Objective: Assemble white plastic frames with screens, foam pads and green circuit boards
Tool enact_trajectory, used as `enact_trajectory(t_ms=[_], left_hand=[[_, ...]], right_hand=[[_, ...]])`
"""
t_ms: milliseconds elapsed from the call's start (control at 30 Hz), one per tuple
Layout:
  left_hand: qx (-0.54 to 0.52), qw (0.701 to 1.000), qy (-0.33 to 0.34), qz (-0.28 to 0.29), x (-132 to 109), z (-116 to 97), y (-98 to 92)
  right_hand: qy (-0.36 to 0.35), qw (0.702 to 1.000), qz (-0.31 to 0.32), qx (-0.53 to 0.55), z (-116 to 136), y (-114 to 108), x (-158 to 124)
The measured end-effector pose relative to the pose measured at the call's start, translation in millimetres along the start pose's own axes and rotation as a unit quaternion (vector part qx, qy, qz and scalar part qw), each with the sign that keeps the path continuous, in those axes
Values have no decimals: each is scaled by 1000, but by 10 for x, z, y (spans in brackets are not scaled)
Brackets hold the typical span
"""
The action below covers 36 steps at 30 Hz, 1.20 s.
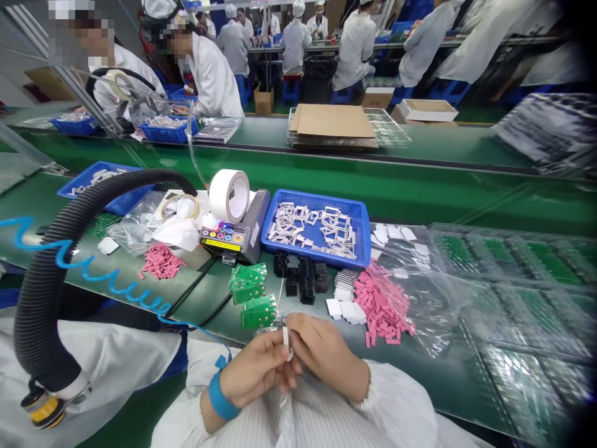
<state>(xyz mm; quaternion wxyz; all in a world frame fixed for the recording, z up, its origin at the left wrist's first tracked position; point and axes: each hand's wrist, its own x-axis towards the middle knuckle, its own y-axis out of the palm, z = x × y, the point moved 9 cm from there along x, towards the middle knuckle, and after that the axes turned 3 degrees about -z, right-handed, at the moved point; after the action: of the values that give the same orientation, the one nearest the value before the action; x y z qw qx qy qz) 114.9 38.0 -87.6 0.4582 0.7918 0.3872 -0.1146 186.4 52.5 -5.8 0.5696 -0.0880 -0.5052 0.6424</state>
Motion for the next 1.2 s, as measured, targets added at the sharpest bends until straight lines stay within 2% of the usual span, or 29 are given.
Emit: enact_trajectory(t_ms=[100, 200, 333, 433, 500, 567, 733, 933, 1000, 1067, 1133, 1200], left_hand=[[-45, 998, 29, -39, -3, -50, -112], [-131, 988, 37, -73, 0, -31, -229], [-199, 977, 52, -55, 15, -8, -226], [-194, 977, 76, -49, -12, -60, -249], [-185, 979, 77, -37, -45, -98, -264], [-181, 980, 81, -26, -89, -142, -293], [-162, 980, 96, -62, -250, -158, -493], [-183, 970, 110, -117, -557, 4, -780], [-215, 959, 118, -141, -694, 51, -923], [-263, 935, 138, -194, -883, 83, -1178], [-316, 888, 185, -277, -1164, 88, -1557], [-353, 828, 250, -357, -1524, 71, -1964]], right_hand=[[-21, 999, -29, 35, 59, -82, 7], [-75, 995, -52, 47, 170, -168, -30], [-124, 990, -38, 50, 261, -182, -34], [-39, 999, 5, -38, 5, -84, 119], [41, 991, 24, -125, -265, -31, 255], [85, 980, 35, -178, -469, 19, 392], [87, 965, 87, -231, -666, 180, 615], [56, 972, 114, -197, -734, 198, 625], [47, 978, 111, -172, -723, 147, 614], [33, 984, 102, -145, -629, 71, 641], [31, 991, 85, -98, -444, 6, 733], [54, 994, 96, 14, -183, 84, 881]])
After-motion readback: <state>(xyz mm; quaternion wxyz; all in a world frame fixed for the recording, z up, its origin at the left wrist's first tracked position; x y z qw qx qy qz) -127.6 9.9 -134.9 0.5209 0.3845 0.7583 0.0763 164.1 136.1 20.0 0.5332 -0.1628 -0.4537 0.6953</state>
